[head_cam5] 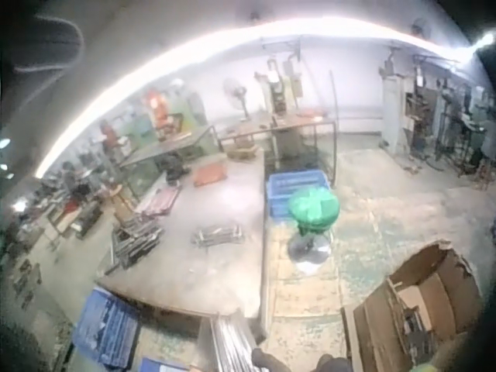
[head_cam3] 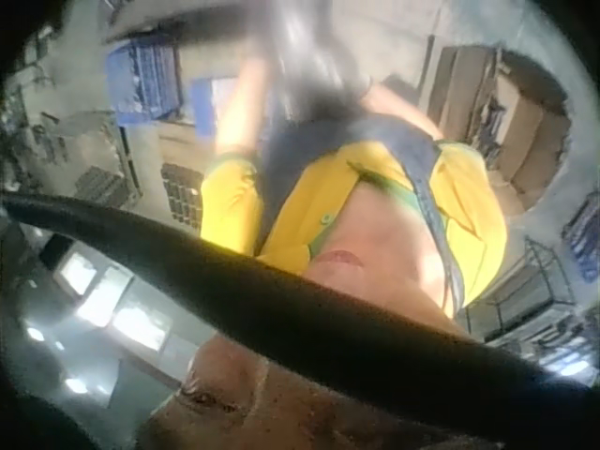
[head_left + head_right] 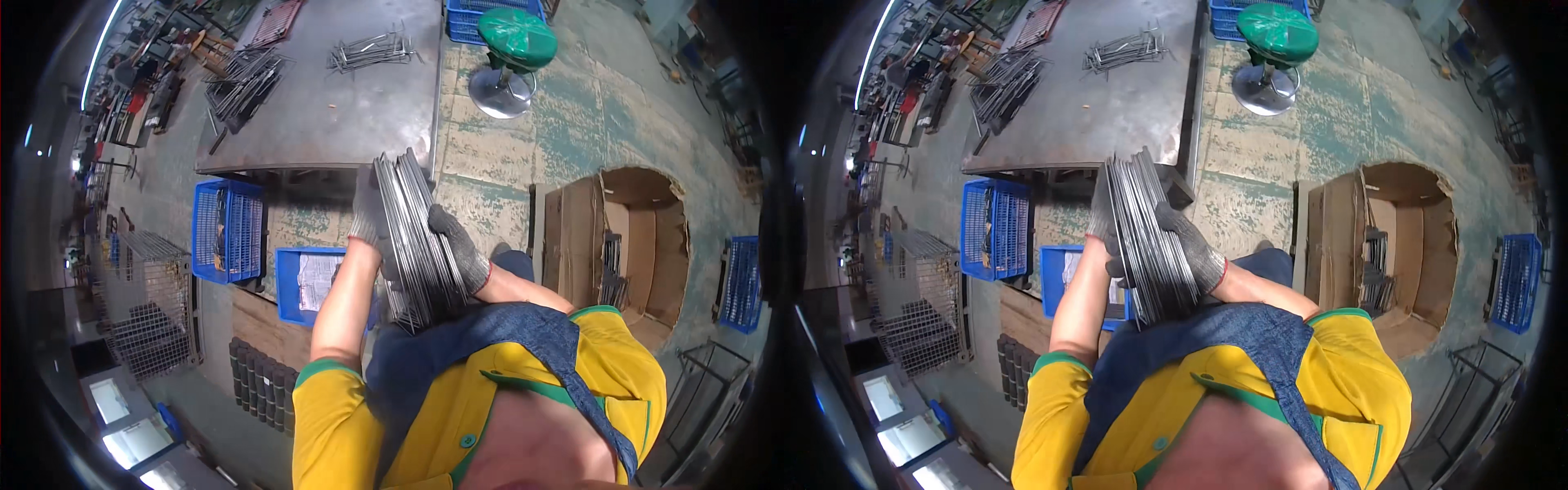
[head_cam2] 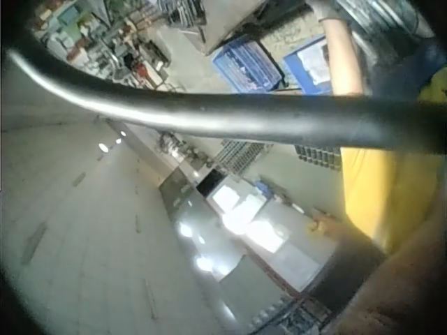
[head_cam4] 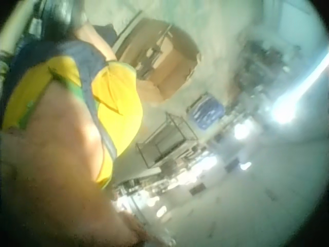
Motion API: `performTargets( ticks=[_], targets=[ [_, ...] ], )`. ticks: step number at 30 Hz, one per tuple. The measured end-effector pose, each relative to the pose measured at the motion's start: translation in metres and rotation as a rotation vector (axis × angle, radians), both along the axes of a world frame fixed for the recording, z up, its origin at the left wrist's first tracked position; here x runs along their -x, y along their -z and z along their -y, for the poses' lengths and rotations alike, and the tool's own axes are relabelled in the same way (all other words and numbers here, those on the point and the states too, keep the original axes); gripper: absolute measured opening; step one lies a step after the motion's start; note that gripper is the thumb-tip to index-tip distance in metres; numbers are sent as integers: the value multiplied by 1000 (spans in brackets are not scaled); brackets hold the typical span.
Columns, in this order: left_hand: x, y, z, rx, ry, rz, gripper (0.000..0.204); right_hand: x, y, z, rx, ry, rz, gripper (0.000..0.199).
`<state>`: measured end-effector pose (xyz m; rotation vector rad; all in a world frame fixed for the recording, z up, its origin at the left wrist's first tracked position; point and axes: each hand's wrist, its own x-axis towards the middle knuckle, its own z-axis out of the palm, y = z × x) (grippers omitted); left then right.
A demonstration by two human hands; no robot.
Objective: The person picks up stacks of rectangular metal wire frames from a cardboard box and places them into a blue plastic crate. The person repeats this process, moving multiple stacks from the box to the crate while wearing protective gloves.
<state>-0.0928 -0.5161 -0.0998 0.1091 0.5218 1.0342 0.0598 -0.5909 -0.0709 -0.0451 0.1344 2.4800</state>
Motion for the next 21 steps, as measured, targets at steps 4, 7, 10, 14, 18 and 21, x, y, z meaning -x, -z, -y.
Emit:
performTargets(
  ticks=[4, 7, 10, 14, 18, 21],
  targets=[
    [27, -31, 29, -54, -112, -64, 87, 19, -2, -19, 24, -4, 130, 54],
    [40, -63, 45, -155, -101, 156, 86, 42, 24, -58, -14, -36, -31, 45],
    [39, -66, 63, -305, -236, -73, 68, 46, -26, -104, -151, -206, 64, 41],
    [24, -53, 33, -260, -277, -1169, 40, 57, -39, -168, -261, -273, 135, 45],
    [10, -80, -26, 11, -234, -681, 44, 67, -33, -217, -253, -272, 89, 44],
    [4, -70, -72, 18, -301, -434, 44, 72, -6, -258, -265, -281, 220, 40]
  ],
)
